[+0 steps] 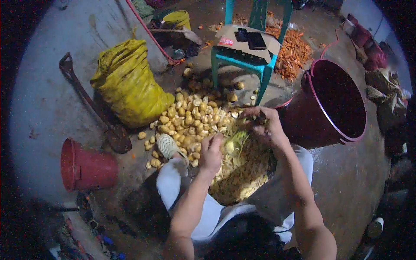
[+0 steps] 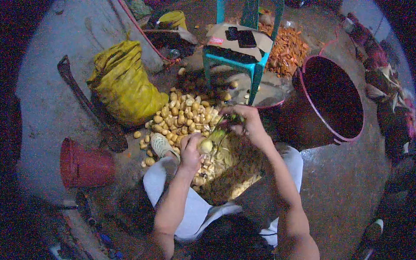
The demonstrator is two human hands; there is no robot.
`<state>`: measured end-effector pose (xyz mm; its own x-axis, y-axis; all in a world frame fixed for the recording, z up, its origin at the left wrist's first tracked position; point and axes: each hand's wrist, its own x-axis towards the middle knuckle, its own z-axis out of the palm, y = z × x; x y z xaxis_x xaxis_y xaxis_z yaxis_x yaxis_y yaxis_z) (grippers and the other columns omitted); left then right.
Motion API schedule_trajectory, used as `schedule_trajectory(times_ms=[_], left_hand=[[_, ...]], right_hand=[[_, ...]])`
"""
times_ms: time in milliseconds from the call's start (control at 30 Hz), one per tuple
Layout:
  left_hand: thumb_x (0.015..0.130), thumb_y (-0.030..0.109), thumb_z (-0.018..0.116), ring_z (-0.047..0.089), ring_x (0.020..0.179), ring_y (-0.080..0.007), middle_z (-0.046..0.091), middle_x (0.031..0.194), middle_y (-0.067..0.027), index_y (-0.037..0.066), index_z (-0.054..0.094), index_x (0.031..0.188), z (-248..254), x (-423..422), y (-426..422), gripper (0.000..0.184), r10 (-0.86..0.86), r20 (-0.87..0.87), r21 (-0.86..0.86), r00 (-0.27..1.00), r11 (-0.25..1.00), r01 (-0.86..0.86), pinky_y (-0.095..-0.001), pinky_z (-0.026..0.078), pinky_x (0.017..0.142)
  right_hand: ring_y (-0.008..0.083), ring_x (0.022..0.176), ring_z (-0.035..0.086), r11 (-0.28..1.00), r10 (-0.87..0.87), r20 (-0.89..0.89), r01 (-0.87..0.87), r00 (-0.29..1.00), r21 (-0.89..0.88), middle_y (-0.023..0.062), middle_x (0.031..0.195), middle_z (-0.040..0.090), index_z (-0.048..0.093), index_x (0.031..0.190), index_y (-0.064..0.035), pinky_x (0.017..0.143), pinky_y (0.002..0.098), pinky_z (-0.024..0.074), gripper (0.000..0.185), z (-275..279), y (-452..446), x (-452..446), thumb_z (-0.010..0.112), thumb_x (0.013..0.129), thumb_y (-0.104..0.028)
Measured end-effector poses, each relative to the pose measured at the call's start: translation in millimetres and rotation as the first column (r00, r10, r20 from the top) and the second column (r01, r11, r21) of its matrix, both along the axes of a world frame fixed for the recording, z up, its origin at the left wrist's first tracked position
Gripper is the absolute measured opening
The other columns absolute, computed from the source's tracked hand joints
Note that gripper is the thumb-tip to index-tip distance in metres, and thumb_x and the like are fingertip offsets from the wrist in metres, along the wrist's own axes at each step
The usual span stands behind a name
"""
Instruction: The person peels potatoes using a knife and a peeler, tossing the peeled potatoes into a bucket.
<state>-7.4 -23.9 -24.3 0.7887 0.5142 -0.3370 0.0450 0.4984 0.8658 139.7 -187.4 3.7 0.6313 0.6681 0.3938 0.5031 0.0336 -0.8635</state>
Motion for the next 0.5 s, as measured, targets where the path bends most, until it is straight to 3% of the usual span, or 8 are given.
schedule_trajectory(times_ms=[33,133,233,267,333,400,467,500], left_hand=[[0.086,0.024,0.057,0.055,0.052,-0.011,0.059,0.067,-0.002,0.007,0.062,0.08,0,-1,2,0.019,-0.048,-0.002,0.075,0.999,0.996,0.048,-0.0239,0.034,0.037],[0.087,0.022,0.054,0.056,0.058,-0.0099,0.058,0.063,-0.0004,0.005,0.062,0.071,2,2,4,0.025,-0.1,0.002,0.174,0.995,0.98,0.098,-0.0253,0.037,0.042],[0.087,0.021,0.053,0.051,0.056,-0.0082,0.056,0.064,0.001,0.002,0.062,0.07,-16,4,6,0.027,-0.09,0.032,0.478,0.995,0.876,0.064,-0.0265,0.04,0.052],[0.087,0.021,0.053,0.051,0.056,-0.0082,0.056,0.064,0.001,0.002,0.062,0.07,-18,3,6,0.027,-0.091,0.028,0.476,0.995,0.877,0.067,-0.0265,0.04,0.052],[0.09,0.026,0.049,0.046,0.055,-0.0114,0.046,0.054,-0.0026,-0.001,0.057,0.068,1,2,1,0.036,-0.124,0.022,0.46,0.992,0.882,0.1,-0.0293,0.036,0.055],[0.087,0.022,0.055,0.051,0.054,-0.0094,0.057,0.065,-0.0007,0.004,0.061,0.073,-1,3,3,0.024,-0.135,0.058,0.431,0.989,0.897,0.097,-0.0257,0.038,0.046],[0.086,0.022,0.057,0.051,0.051,-0.0104,0.055,0.066,-0.001,0.006,0.06,0.077,6,5,-3,0.018,-0.011,0.001,0.036,1.0,0.999,0.011,-0.0243,0.032,0.038],[0.085,0.021,0.057,0.05,0.049,-0.0111,0.055,0.068,-0.0013,0.008,0.058,0.082,11,6,-6,0.014,0.072,-0.089,-0.068,0.993,0.995,-0.078,-0.0235,0.027,0.033]], right_hand=[[0.0142,0.084,0.062,0.996,-0.088,-0.283,0.091,0.955,-0.002,0.0062,0.094,0.067,0.063,0.105,0.0018,0.072,0.0262,0.0509,0.03,4,-3,2,0.056,0.076,0.003],[0.0138,0.086,0.062,0.978,-0.15,-0.574,0.204,0.805,0.031,0.0062,0.093,0.067,0.064,0.101,0.002,0.077,0.0281,0.0514,0.022,10,-1,10,0.06,0.079,0.0],[0.0129,0.088,0.063,0.999,0.018,0.252,-0.011,0.968,-0.031,0.0076,0.095,0.068,0.062,0.103,0.0039,0.082,0.0304,0.05,0.024,22,-2,1,0.059,0.079,0.001],[0.0129,0.088,0.063,0.999,0.018,0.248,-0.01,0.969,-0.032,0.0076,0.095,0.068,0.062,0.103,0.0039,0.082,0.0304,0.05,0.024,17,-2,3,0.059,0.079,0.001],[0.0147,0.084,0.063,0.987,-0.152,-0.28,0.129,0.948,-0.097,0.0068,0.096,0.069,0.065,0.104,0.0002,0.076,0.0291,0.0493,0.036,8,-5,8,0.066,0.067,0.003],[0.0137,0.084,0.063,0.986,-0.12,-0.707,0.166,0.697,-0.004,0.0057,0.091,0.068,0.065,0.104,0.0006,0.076,0.029,0.0491,0.038,9,-5,12,0.064,0.066,0.006],[0.013,0.085,0.063,0.999,-0.029,-0.006,0.029,1.0,0.014,0.0076,0.093,0.066,0.061,0.104,0.0041,0.078,0.0271,0.0501,0.025,11,-2,-1,0.061,0.08,-0.002],[0.0119,0.085,0.062,0.999,-0.015,-0.008,0.015,1.0,-0.049,0.0068,0.094,0.064,0.061,0.103,0.0035,0.078,0.0272,0.0502,0.024,15,-3,-1,0.062,0.08,0.0]])
